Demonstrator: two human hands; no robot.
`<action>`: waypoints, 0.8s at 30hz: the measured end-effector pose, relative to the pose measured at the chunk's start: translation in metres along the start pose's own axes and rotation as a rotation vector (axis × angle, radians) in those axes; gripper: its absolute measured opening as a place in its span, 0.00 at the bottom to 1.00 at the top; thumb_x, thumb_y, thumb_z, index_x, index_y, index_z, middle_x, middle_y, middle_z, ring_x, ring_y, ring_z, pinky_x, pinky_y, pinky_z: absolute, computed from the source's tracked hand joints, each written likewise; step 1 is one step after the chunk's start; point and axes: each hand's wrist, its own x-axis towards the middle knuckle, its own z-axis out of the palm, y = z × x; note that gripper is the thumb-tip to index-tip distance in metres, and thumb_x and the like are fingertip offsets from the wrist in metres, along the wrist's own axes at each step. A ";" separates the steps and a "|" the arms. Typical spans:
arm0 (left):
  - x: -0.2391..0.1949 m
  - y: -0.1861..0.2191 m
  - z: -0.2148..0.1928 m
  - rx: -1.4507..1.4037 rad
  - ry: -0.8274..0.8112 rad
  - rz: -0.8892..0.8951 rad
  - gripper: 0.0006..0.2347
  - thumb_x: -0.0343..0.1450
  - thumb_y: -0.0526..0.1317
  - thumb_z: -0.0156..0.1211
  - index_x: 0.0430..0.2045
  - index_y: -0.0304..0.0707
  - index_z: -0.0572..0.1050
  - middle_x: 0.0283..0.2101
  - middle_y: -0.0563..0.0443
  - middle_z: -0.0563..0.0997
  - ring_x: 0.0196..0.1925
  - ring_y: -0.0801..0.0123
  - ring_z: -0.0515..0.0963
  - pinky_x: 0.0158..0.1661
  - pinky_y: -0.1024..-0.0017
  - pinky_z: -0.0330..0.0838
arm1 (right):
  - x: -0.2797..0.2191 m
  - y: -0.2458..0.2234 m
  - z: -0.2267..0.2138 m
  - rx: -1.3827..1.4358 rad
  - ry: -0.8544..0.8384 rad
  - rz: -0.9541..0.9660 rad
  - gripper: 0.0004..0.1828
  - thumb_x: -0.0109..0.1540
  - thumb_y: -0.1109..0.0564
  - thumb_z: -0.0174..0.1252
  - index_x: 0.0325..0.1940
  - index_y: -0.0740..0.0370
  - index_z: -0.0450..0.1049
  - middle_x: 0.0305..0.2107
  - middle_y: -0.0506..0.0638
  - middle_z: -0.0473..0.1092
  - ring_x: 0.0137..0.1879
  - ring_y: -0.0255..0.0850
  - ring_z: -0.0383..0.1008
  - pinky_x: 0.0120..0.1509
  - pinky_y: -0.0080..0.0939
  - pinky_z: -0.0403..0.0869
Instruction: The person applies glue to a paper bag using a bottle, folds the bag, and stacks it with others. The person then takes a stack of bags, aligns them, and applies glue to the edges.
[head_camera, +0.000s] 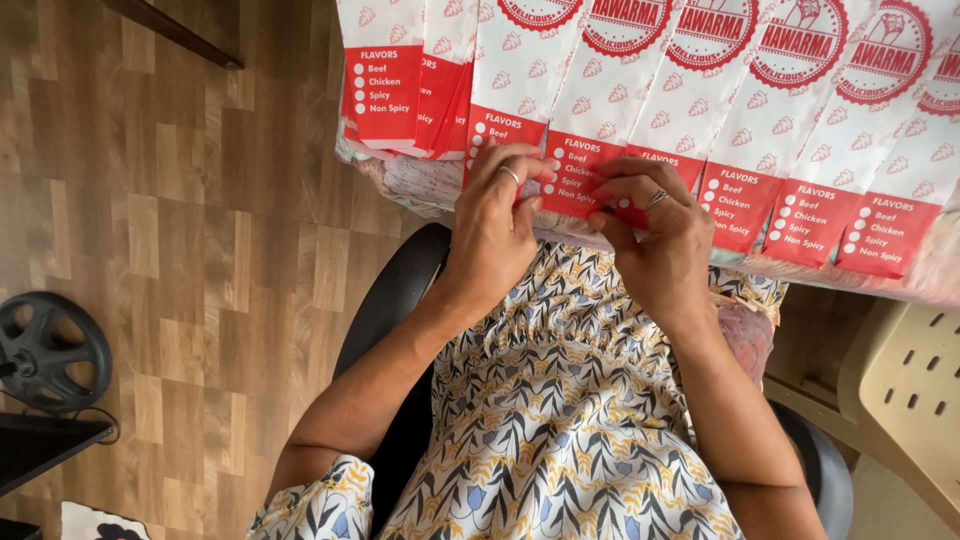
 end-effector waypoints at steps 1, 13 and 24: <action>-0.002 0.001 0.004 0.001 0.002 -0.001 0.10 0.66 0.22 0.65 0.35 0.34 0.74 0.43 0.47 0.77 0.55 0.51 0.78 0.63 0.54 0.65 | 0.001 -0.001 0.000 0.001 -0.002 -0.002 0.08 0.59 0.72 0.70 0.39 0.71 0.78 0.45 0.60 0.74 0.51 0.56 0.77 0.51 0.50 0.76; -0.014 -0.003 0.019 0.114 0.089 0.197 0.12 0.71 0.19 0.57 0.47 0.28 0.71 0.53 0.39 0.71 0.58 0.51 0.74 0.63 0.53 0.69 | -0.003 -0.002 0.000 -0.004 0.008 -0.022 0.11 0.59 0.71 0.71 0.44 0.70 0.78 0.47 0.60 0.75 0.55 0.59 0.77 0.55 0.51 0.76; -0.003 -0.022 -0.068 0.197 -0.036 0.389 0.16 0.67 0.26 0.70 0.48 0.33 0.77 0.64 0.40 0.71 0.65 0.49 0.75 0.68 0.51 0.61 | 0.008 -0.025 0.031 -0.031 0.058 -0.212 0.14 0.59 0.77 0.61 0.48 0.73 0.77 0.54 0.65 0.71 0.63 0.63 0.73 0.71 0.59 0.69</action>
